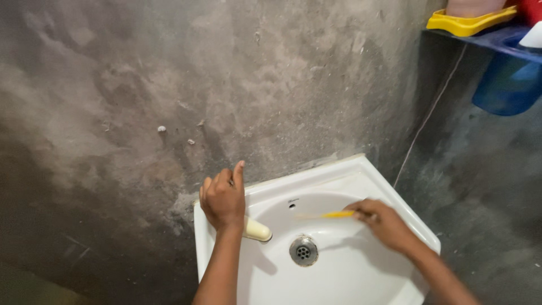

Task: The person cleans a sink and faucet by hand using a toothbrush.

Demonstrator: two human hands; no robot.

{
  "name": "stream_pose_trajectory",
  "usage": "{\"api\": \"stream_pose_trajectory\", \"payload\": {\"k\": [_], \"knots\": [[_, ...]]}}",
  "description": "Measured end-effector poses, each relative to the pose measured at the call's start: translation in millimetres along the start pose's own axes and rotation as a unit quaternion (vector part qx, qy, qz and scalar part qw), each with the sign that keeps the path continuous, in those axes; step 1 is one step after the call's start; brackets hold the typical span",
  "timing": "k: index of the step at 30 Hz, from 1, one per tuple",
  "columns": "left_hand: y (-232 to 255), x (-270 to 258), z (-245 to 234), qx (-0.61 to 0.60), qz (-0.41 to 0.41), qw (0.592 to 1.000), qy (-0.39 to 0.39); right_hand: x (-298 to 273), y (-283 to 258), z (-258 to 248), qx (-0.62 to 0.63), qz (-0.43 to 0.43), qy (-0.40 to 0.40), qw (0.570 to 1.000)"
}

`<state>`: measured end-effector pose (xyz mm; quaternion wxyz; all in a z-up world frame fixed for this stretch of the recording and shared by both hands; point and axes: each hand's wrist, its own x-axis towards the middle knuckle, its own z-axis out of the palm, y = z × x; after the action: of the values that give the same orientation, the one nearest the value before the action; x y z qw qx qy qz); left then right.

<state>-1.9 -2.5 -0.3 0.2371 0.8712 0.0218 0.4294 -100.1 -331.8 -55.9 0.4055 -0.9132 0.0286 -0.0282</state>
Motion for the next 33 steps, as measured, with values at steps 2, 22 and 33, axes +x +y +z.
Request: {"api": "stream_pose_trajectory", "payload": {"k": [2, 22, 33], "knots": [[-0.6, -0.2, 1.3, -0.005, -0.01, 1.0, 0.02, 11.7, 16.7, -24.7, 0.006, 0.022, 0.036, 0.999], [27.2, -9.2, -3.5, 0.098, 0.006, 0.992, 0.086, 66.7, 30.1, -35.4, 0.034, -0.072, 0.191, 0.978], [201.6, -125.6, 55.0, -0.275, -0.114, 0.941, -0.162, 64.1, 27.9, -15.7, 0.013, -0.087, 0.138, 0.987]]}}
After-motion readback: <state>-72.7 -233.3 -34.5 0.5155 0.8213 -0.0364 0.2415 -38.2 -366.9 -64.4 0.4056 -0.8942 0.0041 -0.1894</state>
